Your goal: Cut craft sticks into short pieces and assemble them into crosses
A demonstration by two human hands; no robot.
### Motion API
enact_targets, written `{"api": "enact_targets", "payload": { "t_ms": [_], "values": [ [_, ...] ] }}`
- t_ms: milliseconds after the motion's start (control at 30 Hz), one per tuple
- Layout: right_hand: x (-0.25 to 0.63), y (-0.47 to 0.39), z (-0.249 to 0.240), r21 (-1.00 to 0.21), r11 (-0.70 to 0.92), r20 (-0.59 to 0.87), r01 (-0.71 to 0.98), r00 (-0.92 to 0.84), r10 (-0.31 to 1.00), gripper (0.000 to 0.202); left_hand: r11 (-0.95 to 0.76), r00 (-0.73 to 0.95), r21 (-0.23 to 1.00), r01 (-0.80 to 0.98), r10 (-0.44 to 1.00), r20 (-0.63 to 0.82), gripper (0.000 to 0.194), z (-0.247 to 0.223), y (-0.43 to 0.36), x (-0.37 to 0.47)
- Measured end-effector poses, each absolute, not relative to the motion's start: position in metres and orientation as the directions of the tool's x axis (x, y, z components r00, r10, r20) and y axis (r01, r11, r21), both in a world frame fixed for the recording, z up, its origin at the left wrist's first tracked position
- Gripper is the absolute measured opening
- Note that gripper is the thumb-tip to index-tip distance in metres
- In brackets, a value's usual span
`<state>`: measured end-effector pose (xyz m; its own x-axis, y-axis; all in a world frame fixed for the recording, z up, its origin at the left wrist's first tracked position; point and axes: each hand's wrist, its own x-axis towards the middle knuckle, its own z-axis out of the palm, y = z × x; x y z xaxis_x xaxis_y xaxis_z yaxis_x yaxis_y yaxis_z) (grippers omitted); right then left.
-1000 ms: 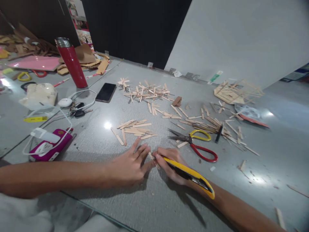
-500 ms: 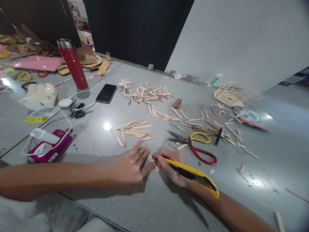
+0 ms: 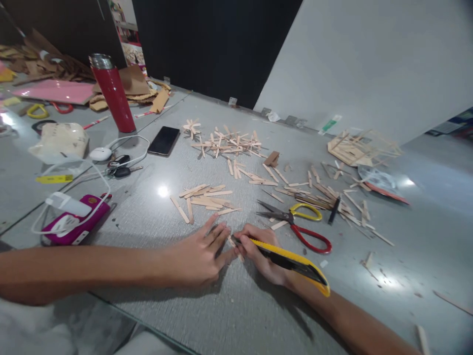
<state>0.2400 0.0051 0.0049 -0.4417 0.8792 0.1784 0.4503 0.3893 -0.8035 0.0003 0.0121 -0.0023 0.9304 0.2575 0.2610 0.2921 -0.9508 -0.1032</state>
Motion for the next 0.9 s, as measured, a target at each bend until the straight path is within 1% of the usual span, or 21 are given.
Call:
{"api": "enact_targets", "payload": {
  "t_ms": [167,333,500,667,767,833,900],
  "values": [
    [0.237,0.004,0.007,-0.780,0.401,0.175,0.480,-0.447,0.877,0.040,-0.947,0.924,-0.111,0.303,0.263,0.276,0.057,-0.005,0.010,0.002],
    [0.239,0.003,0.010,-0.777,0.421,0.147,0.468,-0.515,0.844,0.035,-0.933,0.920,-0.140,0.333,0.288,0.267,0.058,-0.004,0.008,0.002],
    [0.243,0.006,0.013,-0.785,0.428,0.115,0.447,-0.574,0.811,0.034,-0.939,0.920,-0.087,0.333,0.303,0.249,0.061,-0.002,0.008,0.002],
    [0.242,0.005,0.015,-0.794,0.434,0.125,0.426,-0.584,0.802,0.031,-0.942,0.920,-0.053,0.331,0.309,0.243,0.060,-0.001,0.011,-0.001],
    [0.241,0.004,0.015,-0.805,0.421,0.131,0.418,-0.567,0.814,0.027,-0.951,0.925,-0.052,0.303,0.281,0.255,0.056,0.000,0.015,-0.004],
    [0.241,0.003,0.014,-0.821,0.395,0.134,0.412,-0.533,0.835,0.027,-0.952,0.911,-0.036,0.305,0.281,0.301,0.048,0.000,0.017,-0.005],
    [0.242,0.004,0.013,-0.836,0.369,0.143,0.405,-0.489,0.860,0.031,-0.944,0.874,0.012,0.329,0.309,0.375,0.038,-0.001,0.018,-0.005]
  ]
}}
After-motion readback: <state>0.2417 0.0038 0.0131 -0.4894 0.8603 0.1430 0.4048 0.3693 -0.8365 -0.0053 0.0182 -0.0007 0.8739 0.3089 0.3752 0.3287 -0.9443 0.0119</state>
